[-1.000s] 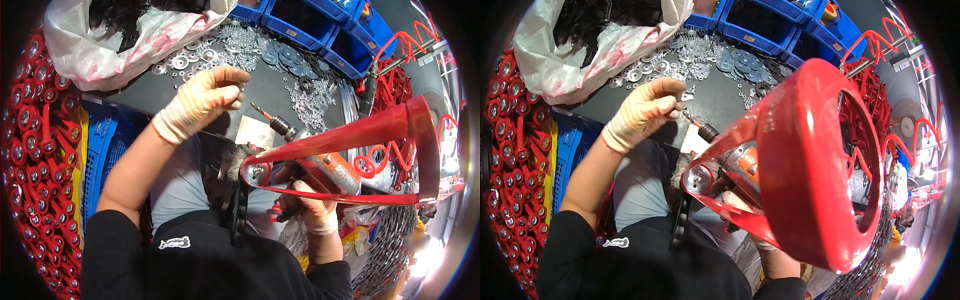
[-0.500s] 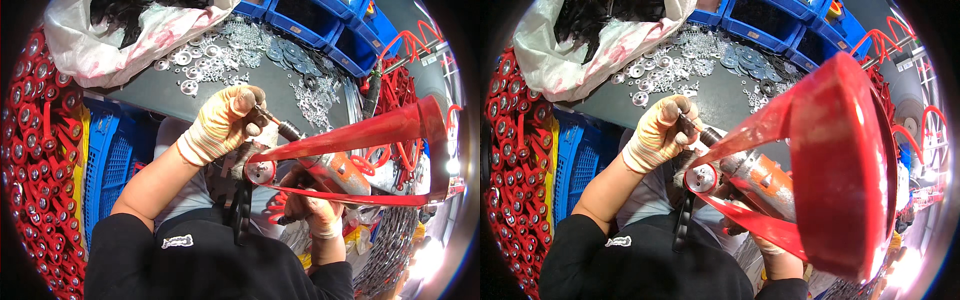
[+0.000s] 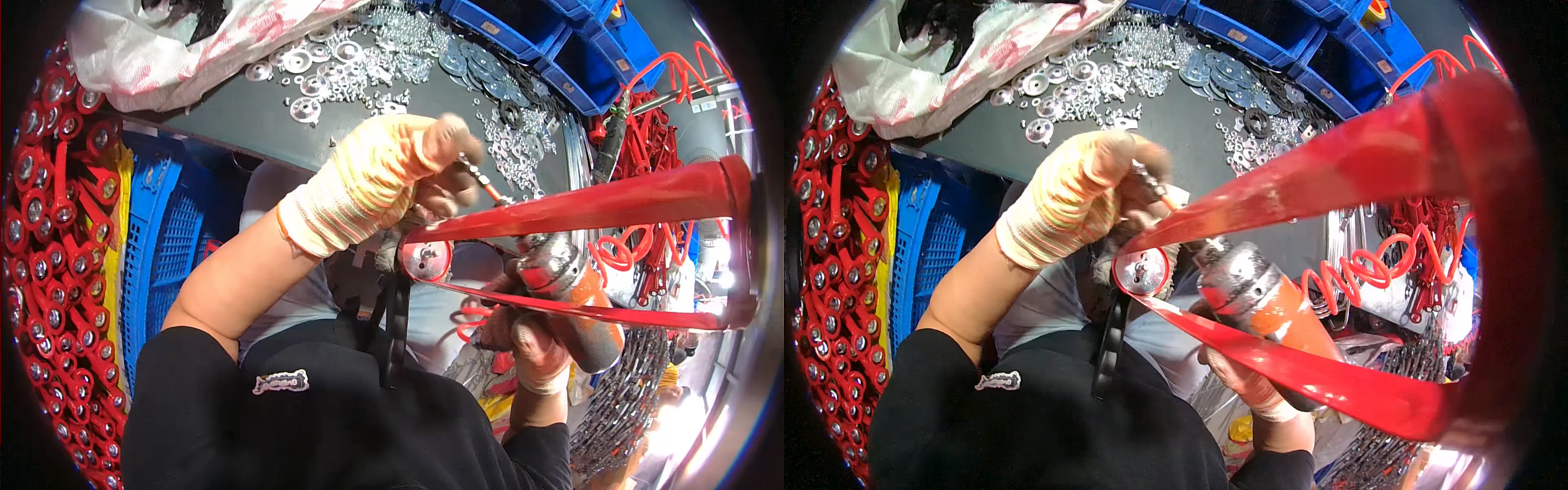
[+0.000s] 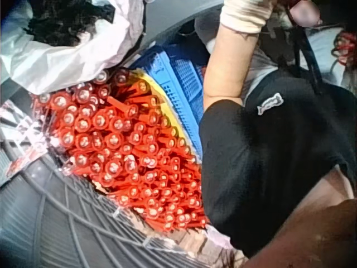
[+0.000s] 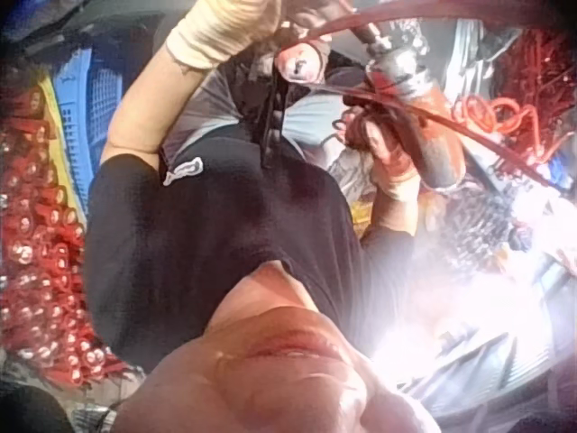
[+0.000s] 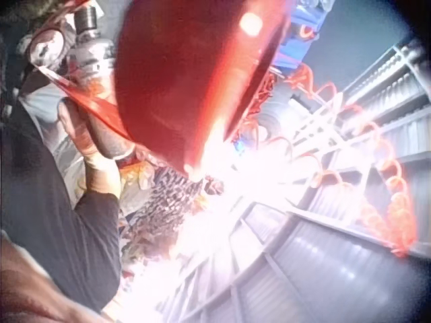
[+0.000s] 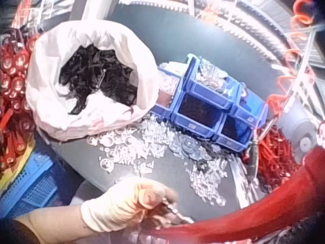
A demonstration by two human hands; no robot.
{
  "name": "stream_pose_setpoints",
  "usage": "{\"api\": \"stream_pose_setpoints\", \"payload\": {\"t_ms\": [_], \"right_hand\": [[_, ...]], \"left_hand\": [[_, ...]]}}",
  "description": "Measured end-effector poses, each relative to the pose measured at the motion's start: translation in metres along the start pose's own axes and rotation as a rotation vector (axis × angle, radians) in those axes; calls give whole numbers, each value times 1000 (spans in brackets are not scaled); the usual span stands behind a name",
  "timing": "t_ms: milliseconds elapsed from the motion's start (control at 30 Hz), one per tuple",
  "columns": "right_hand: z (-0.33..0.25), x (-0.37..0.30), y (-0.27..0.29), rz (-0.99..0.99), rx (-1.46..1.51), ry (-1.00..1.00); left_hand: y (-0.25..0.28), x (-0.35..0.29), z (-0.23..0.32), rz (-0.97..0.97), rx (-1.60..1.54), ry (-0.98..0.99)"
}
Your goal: The person assembles components of a mechanical caulking gun by attaching metal washers and assembly brackets to a caulking gun frame and a grease gun barrel, using a pneumatic screwdriver and an industrial jig to secure the parts.
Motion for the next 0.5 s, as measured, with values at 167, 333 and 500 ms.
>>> {"api": "stream_pose_setpoints", "payload": {"t_ms": [167,333,500], "right_hand": [[4,-23,-56,213,-1742,527],[-16,-38,-73,244,-1762,49],[-105,-136,-93,751,-1853,56]], "left_hand": [[11,-35,-24,264,1002,-371],[0,-49,-56,112,1257,-620],[8,-47,-61,163,1327,-712]]}}
Point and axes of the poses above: each hand's wrist, its own x-axis towards the middle knuckle, its own y-axis out of the back of the hand, z = x × y, the point moved 2 cm from there along x, towards the middle knuckle, and after that the axes turned 9 degrees about -x, right-handed, at the moved point
